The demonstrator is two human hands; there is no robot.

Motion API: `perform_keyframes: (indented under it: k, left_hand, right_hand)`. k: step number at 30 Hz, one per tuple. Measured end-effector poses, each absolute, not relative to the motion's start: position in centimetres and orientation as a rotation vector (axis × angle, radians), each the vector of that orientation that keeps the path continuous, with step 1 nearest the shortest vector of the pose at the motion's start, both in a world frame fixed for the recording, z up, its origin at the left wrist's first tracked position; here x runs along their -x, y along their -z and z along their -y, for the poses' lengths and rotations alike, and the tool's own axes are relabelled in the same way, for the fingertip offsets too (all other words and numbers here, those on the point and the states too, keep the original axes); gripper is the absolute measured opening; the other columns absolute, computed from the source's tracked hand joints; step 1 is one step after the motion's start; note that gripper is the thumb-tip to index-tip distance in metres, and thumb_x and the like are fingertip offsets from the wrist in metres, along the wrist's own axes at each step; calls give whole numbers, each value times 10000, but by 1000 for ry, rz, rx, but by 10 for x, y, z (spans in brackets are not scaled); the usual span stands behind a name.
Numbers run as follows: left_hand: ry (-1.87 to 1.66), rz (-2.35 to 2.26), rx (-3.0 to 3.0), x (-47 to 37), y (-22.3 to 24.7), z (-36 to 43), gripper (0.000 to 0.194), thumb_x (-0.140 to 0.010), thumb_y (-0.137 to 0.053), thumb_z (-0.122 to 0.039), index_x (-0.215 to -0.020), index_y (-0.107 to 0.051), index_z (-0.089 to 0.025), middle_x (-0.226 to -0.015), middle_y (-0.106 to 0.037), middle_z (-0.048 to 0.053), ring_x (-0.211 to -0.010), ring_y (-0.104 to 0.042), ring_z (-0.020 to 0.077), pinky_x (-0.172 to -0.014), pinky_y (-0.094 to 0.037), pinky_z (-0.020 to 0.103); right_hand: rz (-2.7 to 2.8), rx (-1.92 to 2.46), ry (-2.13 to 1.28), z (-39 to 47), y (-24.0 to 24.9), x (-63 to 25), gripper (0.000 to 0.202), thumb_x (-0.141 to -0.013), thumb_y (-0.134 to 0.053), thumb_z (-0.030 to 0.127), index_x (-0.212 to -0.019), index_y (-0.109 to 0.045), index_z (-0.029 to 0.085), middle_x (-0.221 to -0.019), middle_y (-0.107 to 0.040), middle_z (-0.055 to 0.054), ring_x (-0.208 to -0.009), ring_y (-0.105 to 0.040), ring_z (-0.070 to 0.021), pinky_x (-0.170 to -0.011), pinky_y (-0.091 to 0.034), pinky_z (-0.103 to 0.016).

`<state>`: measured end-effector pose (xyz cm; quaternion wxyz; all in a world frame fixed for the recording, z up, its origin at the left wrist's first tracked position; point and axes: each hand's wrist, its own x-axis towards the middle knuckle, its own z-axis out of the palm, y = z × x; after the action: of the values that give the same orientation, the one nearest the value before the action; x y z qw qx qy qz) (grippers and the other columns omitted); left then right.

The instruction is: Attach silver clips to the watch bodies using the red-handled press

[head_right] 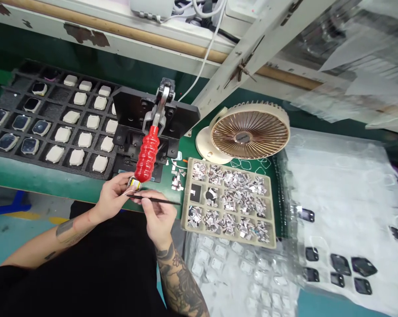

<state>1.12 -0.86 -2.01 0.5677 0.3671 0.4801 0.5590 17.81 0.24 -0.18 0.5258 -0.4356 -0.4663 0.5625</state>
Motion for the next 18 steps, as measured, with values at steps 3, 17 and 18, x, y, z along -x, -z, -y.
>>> perform_keyframes:
  k: [3, 17, 18]
  left_hand:
    - [-1342, -1138, -832, -13, 20, 8, 464, -1014, -792, -404, -1416, -682, -201, -1191, -814, 129, -788, -821, 204, -653, -662, 289]
    - [-1334, -1229, -759, -13, 6, 2, 489, -966, -832, -473, -1328, -699, -172, -1052, -826, 106, -770, -837, 242, -649, -673, 314]
    - [-1329, -1242, -778, -13, 6, 3, 512, -974, -825, -469, -1370, -685, -177, -1076, -829, 110, -786, -841, 246, -662, -677, 323]
  right_hand:
    - [1047, 1054, -1102, -1, 0, -181, 148, -995, -784, 371, -1085, -800, 254, -1048, -818, -76, -934, -819, -253, -781, -712, -418]
    - [951, 897, -1318, -21, -36, -255, 309, -937, -787, 518, -847, -645, 259, -649, -615, 15, -577, -588, -167, -546, -507, -322]
    - [985, 894, -1275, -30, -47, -283, 344, -925, -787, 533, -805, -615, 260, -595, -550, 36, -535, -540, -157, -527, -483, -318]
